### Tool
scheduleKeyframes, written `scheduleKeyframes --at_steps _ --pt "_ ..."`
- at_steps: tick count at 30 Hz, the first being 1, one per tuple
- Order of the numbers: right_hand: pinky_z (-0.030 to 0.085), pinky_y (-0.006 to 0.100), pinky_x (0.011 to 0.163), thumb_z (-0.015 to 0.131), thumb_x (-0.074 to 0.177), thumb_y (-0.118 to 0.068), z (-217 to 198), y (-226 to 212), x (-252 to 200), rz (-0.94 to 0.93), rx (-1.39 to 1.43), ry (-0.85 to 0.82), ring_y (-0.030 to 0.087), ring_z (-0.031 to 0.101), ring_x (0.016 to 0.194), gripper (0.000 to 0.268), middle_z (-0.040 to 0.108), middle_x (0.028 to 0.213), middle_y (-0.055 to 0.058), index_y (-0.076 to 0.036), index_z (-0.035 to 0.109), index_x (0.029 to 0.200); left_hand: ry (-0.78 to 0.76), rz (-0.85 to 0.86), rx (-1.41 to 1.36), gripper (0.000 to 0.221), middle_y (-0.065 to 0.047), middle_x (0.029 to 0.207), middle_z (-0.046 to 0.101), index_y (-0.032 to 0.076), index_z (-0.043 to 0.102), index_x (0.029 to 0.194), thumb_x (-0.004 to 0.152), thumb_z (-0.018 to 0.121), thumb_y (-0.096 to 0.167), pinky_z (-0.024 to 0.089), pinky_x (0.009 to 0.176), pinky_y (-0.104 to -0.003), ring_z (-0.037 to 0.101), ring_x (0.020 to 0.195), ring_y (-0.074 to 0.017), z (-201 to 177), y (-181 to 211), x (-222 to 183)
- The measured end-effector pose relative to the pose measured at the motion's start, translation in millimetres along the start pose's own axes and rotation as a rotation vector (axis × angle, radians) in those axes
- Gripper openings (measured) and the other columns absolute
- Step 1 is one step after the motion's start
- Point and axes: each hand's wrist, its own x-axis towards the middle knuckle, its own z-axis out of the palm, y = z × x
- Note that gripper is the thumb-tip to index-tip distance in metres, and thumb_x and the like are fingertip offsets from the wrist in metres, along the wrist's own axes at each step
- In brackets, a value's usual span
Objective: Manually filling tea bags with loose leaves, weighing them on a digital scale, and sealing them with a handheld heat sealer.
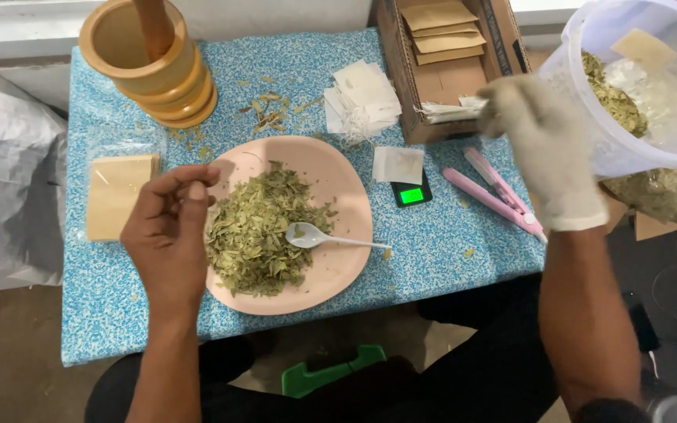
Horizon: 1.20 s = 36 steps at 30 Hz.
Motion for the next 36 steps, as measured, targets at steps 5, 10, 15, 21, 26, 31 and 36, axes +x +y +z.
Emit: scheduleKeyframes --at_steps 5,10,15,21,26,31,36 --pt "0.056 0.027 0.092 0.059 0.123 -0.016 -18.9 6.3 5.0 0.091 -0.115 -0.034 0.009 0.067 0.09 0.02 0.076 0.1 0.0 -0.014 0.079 0.124 0.033 0.003 0.012 0.012 -0.012 0.128 0.077 0.005 0.068 0.133 0.123 0.065 0.011 0.067 0.105 -0.037 0.076 0.128 -0.0228 -7.2 -2.8 0.7" --pt "0.06 0.027 0.075 0.062 0.115 -0.011 4.3 34.2 3.3 0.149 -0.145 -0.243 0.015 0.067 0.081 0.029 0.08 0.102 0.007 -0.01 0.079 0.139 0.039 -0.014 0.051 0.012 -0.013 0.129 0.076 0.005 0.068 0.135 0.125 0.064 0.01 0.066 0.109 -0.037 0.076 0.129 -0.0239 -13.2 -8.5 -0.2" --pt "0.062 0.04 0.093 0.073 0.107 -0.018 28.6 58.4 4.4 -0.099 -0.325 -0.225 0.018 0.077 0.095 0.026 0.081 0.12 0.0 -0.017 0.084 0.131 0.04 0.009 0.085 0.011 -0.015 0.13 0.076 0.003 0.068 0.136 0.126 0.064 0.008 0.067 0.112 -0.041 0.076 0.132 -0.0274 -13.9 -14.2 -1.3" --pt "0.054 0.046 0.069 0.073 0.109 -0.029 59.9 83.9 3.5 -0.347 -0.457 -0.241 0.025 0.068 0.1 0.034 0.073 0.116 0.003 -0.024 0.081 0.142 0.028 0.014 0.087 0.013 -0.016 0.13 0.075 0.002 0.067 0.136 0.125 0.064 0.009 0.068 0.119 -0.044 0.076 0.131 -0.0273 -12.8 -15.1 -0.5" --pt "0.056 0.05 0.065 0.068 0.111 -0.026 69.4 111.2 7.8 -0.421 -0.614 -0.239 0.029 0.067 0.103 0.032 0.072 0.12 0.002 -0.029 0.08 0.14 0.009 0.039 0.088 0.015 -0.017 0.132 0.074 0.002 0.066 0.137 0.125 0.063 0.012 0.068 0.119 -0.046 0.075 0.133 -0.0302 -14.2 -16.8 -1.8" --pt "0.057 0.054 0.066 0.07 0.109 -0.029 65.1 101.1 5.5 -0.352 -0.596 -0.303 0.034 0.065 0.11 0.031 0.071 0.125 0.006 -0.025 0.082 0.137 0.016 0.043 0.099 0.012 -0.017 0.13 0.075 0.002 0.067 0.134 0.125 0.064 0.009 0.067 0.117 -0.044 0.076 0.131 -0.0294 -14.5 -15.1 -1.9" --pt "0.06 0.053 0.071 0.068 0.109 -0.028 56.4 91.7 4.5 -0.282 -0.581 -0.288 0.028 0.07 0.115 0.023 0.077 0.125 0.002 -0.023 0.087 0.12 0.002 0.064 0.125 0.012 -0.018 0.132 0.074 0.001 0.065 0.135 0.125 0.062 0.008 0.067 0.125 -0.048 0.075 0.133 -0.0317 -13.8 -13.0 -1.9"
